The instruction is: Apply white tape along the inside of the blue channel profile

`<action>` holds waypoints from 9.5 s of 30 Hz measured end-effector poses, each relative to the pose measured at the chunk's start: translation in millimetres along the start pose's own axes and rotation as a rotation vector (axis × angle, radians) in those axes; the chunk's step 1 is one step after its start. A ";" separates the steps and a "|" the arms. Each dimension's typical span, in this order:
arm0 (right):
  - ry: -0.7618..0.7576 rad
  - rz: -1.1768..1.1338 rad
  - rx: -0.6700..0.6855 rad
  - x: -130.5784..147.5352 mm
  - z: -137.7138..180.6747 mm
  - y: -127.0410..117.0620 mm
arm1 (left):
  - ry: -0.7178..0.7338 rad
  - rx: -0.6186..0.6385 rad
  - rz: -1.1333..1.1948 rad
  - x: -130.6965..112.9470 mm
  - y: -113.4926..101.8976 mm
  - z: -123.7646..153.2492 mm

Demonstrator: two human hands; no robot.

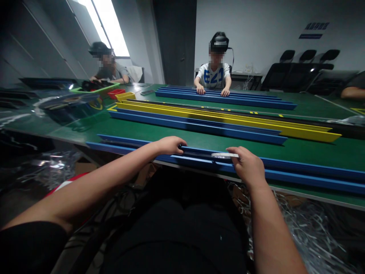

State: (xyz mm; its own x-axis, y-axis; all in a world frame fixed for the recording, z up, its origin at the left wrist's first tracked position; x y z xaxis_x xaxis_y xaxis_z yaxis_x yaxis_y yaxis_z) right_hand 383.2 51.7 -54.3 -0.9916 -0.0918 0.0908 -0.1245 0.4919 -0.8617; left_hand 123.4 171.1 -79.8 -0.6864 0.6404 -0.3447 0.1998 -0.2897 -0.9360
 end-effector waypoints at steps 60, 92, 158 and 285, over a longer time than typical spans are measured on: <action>0.412 -0.021 0.128 -100.7 8.3 -15.1 | 0.170 0.029 -0.025 -63.9 16.3 -38.2; 0.396 -0.224 0.169 -100.8 25.2 -13.5 | 0.232 0.031 -0.049 -65.3 15.5 -34.8; 0.186 -0.091 0.046 -60.3 9.3 -15.6 | -0.097 -0.445 -0.283 10.9 -30.1 90.1; 0.327 0.081 0.327 -30.9 -7.5 13.9 | 0.278 0.087 0.040 -78.6 22.3 -65.7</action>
State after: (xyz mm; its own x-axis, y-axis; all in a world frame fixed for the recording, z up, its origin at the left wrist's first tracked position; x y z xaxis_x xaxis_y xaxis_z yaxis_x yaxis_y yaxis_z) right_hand 411.8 67.9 -65.4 -0.9632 0.2387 0.1236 -0.0805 0.1826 -0.9799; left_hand 227.7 161.1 -78.2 -0.4591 0.7938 -0.3990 0.1542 -0.3711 -0.9157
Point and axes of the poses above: each hand's wrist, its own z-axis away from the middle knuckle, its own y-axis out of the palm, x = y × z, the point moved 8 cm from there along -z, towards the middle knuckle, and after that the axes turned 7 degrees about z, right-handed, at the moved point
